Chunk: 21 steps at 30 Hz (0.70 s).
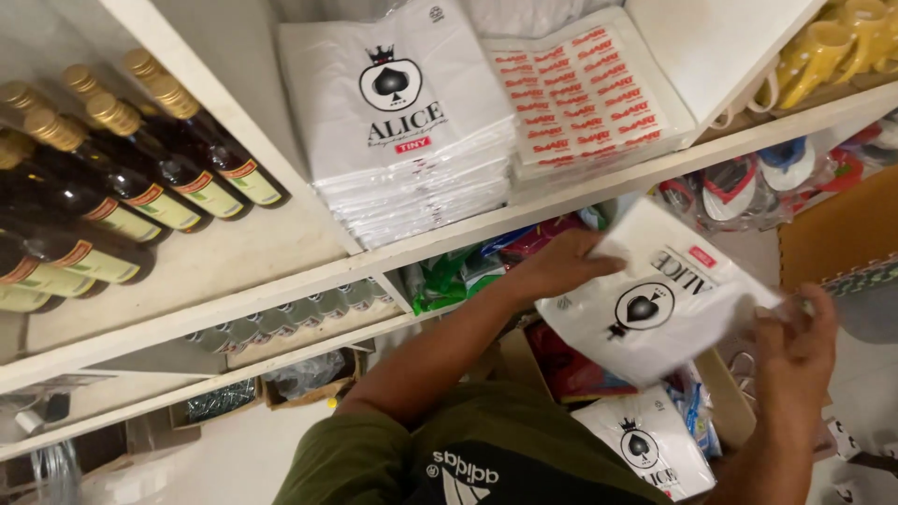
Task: Stocking and organizing packs of plastic bags on a shelf and into a storage box in a grocery store backroom area.
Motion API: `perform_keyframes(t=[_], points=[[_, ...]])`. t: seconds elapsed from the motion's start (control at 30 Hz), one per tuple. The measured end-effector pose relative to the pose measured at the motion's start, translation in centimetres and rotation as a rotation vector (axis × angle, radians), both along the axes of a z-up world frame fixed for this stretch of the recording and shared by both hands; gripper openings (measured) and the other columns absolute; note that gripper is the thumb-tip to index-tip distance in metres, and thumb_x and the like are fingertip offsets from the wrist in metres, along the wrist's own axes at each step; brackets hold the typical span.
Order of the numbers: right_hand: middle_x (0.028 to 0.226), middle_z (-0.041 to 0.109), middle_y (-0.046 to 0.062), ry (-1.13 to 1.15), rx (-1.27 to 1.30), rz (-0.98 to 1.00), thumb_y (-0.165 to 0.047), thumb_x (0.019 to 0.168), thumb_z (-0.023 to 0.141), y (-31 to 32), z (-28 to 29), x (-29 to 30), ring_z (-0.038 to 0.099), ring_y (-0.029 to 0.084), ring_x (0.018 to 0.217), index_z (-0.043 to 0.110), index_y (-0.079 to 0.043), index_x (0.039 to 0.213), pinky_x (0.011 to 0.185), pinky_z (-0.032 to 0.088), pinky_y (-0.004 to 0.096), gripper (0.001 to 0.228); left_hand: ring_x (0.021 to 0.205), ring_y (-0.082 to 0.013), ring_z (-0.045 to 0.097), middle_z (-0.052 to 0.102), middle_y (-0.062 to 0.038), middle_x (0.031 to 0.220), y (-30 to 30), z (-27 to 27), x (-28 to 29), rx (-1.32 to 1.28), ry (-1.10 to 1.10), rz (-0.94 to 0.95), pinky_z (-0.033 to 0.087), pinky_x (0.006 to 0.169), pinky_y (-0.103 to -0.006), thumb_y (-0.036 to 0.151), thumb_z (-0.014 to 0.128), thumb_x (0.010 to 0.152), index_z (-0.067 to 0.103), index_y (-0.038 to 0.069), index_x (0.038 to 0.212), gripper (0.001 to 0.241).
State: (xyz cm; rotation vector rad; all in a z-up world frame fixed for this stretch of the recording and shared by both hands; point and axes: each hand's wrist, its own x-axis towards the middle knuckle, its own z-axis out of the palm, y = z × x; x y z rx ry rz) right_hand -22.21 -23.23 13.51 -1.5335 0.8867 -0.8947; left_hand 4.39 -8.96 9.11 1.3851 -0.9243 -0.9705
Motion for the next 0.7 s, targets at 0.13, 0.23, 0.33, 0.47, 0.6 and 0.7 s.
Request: perform_keyframes(t=[0.13,0.23,0.33,0.47,0.6,0.7], points=[[0.146,0.050,0.025,0.291,-0.615,-0.043,-0.009,0.083,0.075,4.1,5.3,1.8,0.056,0.036,0.124,0.045,-0.001,0.149,0.103,0.046,0.045,0.073,0.094,-0.0250,0.076,0.078,-0.013,0.108,-2.5,1.2,-1.2,-0.188,-0.543,-0.099,0.060,0.086,-0.0374,0.032,0.072,0.097,0.072,0.006,0.123,0.036],[0.146,0.052,0.026,0.448,-1.007,0.130,-0.008,0.067,0.082,5.5,5.6,2.6,0.053,0.050,0.131,0.055,0.002,0.140,0.112,0.040,0.053,0.078,0.092,-0.0323,0.074,0.077,-0.014,0.103,-2.8,3.4,-4.2,-0.136,-0.903,-0.243,0.058,0.077,-0.0458,0.025,0.070,0.080,0.072,0.017,0.124,0.045],[0.130,0.066,0.017,0.490,-1.046,0.280,-0.015,0.070,0.081,5.3,4.2,3.0,0.061,0.040,0.122,0.066,-0.006,0.126,0.108,0.043,0.053,0.058,0.094,-0.0313,0.074,0.076,-0.011,0.102,-2.8,3.5,-5.8,0.070,-1.065,-0.383,0.059,0.075,-0.0458,0.033,0.068,0.090,0.073,0.023,0.119,0.031],[0.093,0.073,0.014,0.714,-0.866,0.321,-0.019,0.085,0.078,5.5,5.5,3.4,0.068,0.032,0.091,0.075,-0.013,0.116,0.091,0.051,0.046,0.031,0.099,-0.0286,0.073,0.075,-0.006,0.105,-1.8,5.5,-5.6,-0.142,-1.210,-0.276,0.059,0.075,-0.0440,0.030,0.072,0.088,0.072,0.021,0.117,0.031],[0.094,0.074,0.017,0.654,-0.839,0.288,-0.015,0.092,0.073,4.8,7.6,3.1,0.069,0.033,0.087,0.077,-0.010,0.113,0.079,0.054,0.045,0.022,0.107,-0.0264,0.070,0.074,-0.004,0.105,0.7,9.5,-4.5,-0.153,-1.272,-0.019,0.047,0.110,-0.0552,0.035,0.077,0.087,0.071,0.019,0.118,0.035],[0.100,0.074,0.017,0.484,-0.854,0.255,-0.012,0.097,0.071,4.2,9.8,2.0,0.070,0.030,0.087,0.076,-0.007,0.113,0.080,0.054,0.041,0.018,0.132,-0.0270,0.059,0.062,-0.014,0.141,5.2,12.1,-2.3,-0.541,-0.585,0.444,0.044,0.115,-0.0497,0.030,0.077,0.088,0.058,0.011,0.139,0.057]])
